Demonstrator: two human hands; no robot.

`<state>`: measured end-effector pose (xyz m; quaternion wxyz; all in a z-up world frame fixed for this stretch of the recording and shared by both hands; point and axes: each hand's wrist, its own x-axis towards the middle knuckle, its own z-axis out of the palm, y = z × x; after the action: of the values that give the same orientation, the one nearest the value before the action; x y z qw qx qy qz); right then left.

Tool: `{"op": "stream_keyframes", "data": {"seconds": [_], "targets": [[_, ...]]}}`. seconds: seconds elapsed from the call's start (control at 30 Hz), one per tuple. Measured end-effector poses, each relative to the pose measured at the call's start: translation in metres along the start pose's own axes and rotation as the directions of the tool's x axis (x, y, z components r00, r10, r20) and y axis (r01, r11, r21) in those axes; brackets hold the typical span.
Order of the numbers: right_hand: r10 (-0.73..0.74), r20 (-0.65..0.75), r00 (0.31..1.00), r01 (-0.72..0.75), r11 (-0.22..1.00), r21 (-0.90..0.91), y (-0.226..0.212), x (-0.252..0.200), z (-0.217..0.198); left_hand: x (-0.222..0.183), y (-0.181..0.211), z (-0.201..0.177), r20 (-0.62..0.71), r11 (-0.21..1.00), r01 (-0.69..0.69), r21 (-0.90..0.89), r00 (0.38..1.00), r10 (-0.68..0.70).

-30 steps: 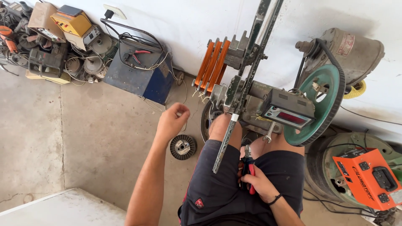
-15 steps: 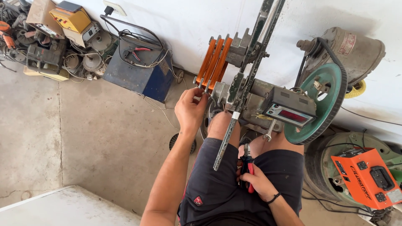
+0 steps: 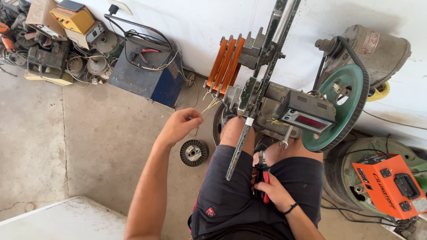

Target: Preparing and threading wire into a winding machine and cutting it with pliers.

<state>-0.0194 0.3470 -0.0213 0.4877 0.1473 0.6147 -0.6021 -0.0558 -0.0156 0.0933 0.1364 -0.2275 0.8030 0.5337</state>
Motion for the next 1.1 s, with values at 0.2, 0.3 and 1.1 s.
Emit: {"op": "stream_keyframes", "data": {"seconds": [0.2,0.3,1.1], "targets": [[0.015,-0.029,0.999,-0.018,0.995,-0.100,-0.002,0.003,0.007,0.004,-0.003,0.016,-0.130,0.912,-0.340,-0.228,0.939,0.318],[0.012,-0.007,1.000,-0.012,0.999,-0.044,-0.001,0.004,0.005,0.022,0.025,0.049,-0.136,0.889,-0.327,-0.322,0.945,0.298],[0.026,-0.014,1.000,-0.027,0.996,-0.086,-0.001,0.004,0.005,0.030,-0.008,0.059,-0.095,0.803,-0.116,-0.585,0.993,0.074]]}}
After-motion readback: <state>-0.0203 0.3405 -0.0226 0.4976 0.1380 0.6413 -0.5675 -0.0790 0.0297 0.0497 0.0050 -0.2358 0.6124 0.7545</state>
